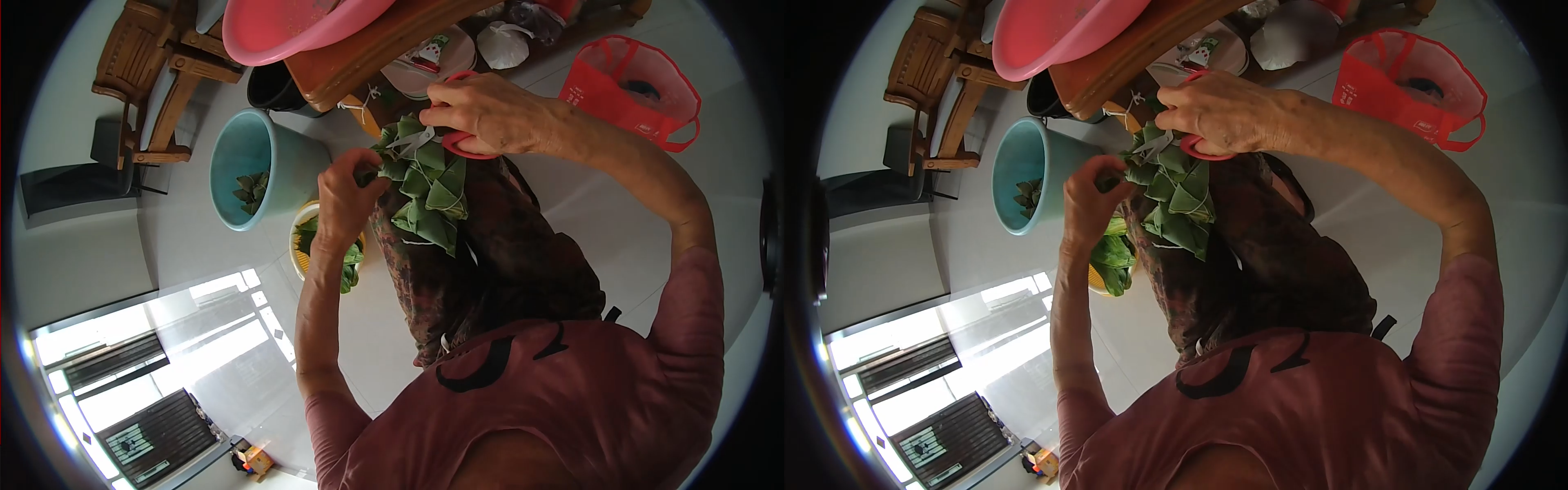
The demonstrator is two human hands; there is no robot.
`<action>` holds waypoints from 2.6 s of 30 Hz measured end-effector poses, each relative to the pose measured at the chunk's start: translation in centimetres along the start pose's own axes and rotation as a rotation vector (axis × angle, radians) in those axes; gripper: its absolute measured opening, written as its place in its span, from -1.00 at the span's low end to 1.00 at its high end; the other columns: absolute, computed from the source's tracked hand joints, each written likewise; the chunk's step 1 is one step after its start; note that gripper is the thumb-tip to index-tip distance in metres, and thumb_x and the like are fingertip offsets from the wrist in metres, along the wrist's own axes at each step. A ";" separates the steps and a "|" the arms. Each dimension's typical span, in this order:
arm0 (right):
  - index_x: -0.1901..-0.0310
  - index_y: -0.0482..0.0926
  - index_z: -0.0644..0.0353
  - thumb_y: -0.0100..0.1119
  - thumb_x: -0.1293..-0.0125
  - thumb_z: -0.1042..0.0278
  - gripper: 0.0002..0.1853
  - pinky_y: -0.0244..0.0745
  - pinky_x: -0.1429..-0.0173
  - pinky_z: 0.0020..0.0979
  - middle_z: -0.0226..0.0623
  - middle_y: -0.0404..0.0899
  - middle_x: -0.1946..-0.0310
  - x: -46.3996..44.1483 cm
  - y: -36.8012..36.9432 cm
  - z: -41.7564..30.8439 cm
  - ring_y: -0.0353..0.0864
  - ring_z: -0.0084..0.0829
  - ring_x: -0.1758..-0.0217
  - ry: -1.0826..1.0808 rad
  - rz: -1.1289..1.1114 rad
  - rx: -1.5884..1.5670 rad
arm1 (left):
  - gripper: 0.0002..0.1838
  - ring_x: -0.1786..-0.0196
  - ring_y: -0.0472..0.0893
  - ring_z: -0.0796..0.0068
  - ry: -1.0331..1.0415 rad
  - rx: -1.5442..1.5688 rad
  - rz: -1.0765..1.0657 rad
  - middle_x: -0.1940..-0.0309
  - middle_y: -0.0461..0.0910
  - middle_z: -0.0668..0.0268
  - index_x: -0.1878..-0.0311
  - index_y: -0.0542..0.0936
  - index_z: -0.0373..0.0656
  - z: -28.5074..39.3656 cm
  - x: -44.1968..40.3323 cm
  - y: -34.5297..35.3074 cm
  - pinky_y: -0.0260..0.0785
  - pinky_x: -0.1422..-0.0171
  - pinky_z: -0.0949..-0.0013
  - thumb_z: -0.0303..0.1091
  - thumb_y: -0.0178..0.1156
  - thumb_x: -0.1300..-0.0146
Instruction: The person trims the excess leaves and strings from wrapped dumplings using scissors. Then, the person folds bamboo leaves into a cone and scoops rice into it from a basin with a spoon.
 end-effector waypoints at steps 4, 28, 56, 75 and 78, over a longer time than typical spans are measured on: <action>0.16 0.50 0.20 0.35 0.17 0.44 -0.57 0.50 0.26 -0.32 -0.34 0.34 0.30 0.3 -0.2 0.0 0.52 -0.32 0.35 0.027 -0.018 0.000 | -0.68 0.35 0.57 0.42 0.129 -0.193 0.087 0.38 0.56 0.21 0.22 0.58 -0.24 2.2 -0.3 0.4 0.40 0.28 0.36 -0.54 0.34 0.13; 0.16 0.51 0.17 0.33 0.05 0.35 -0.64 0.46 0.27 -0.28 -0.29 0.44 0.35 0.8 0.8 -2.1 0.53 -0.25 0.34 0.273 0.042 -0.350 | -0.84 0.57 0.31 0.71 -0.352 0.390 -0.151 0.63 0.42 0.42 0.28 0.58 -0.39 -3.4 0.6 -1.3 0.10 0.51 0.60 -0.46 0.20 -0.16; 0.24 0.45 0.29 0.34 0.04 0.33 -0.64 0.51 0.32 -0.20 -0.14 0.44 0.34 2.0 4.5 -7.9 0.58 -0.13 0.37 0.537 0.220 -0.395 | -0.90 0.48 0.52 0.57 0.063 0.049 0.039 0.50 0.57 0.26 0.41 0.64 -0.32 -0.4 2.0 -2.5 0.32 0.41 0.50 -0.53 0.32 0.04; 0.19 0.47 0.31 0.26 -0.08 0.33 -0.70 0.50 0.27 -0.21 -0.17 0.46 0.34 2.5 5.1 -8.0 0.58 -0.15 0.35 0.516 0.244 -0.472 | -0.93 0.52 0.49 0.51 0.282 0.054 0.311 0.45 0.57 0.22 0.37 0.61 -0.29 0.9 2.5 -4.7 0.31 0.43 0.50 -0.56 0.23 -0.04; 0.08 0.50 0.23 0.35 0.01 0.40 -0.59 0.48 0.32 -0.34 -0.23 0.46 0.36 3.7 3.8 -7.3 0.56 -0.27 0.41 0.521 0.457 -0.554 | -0.91 0.55 0.37 0.59 -0.270 0.947 0.322 0.41 0.56 0.23 0.31 0.56 -0.25 -7.4 1.1 -7.8 0.19 0.49 0.53 -0.47 0.10 -0.16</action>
Point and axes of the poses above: each hand's wrist, its own x-axis away from the middle knuckle, its own y-axis out of the palm, z = x × y, the point moved 7 cm from there along -x, towards the middle knuckle
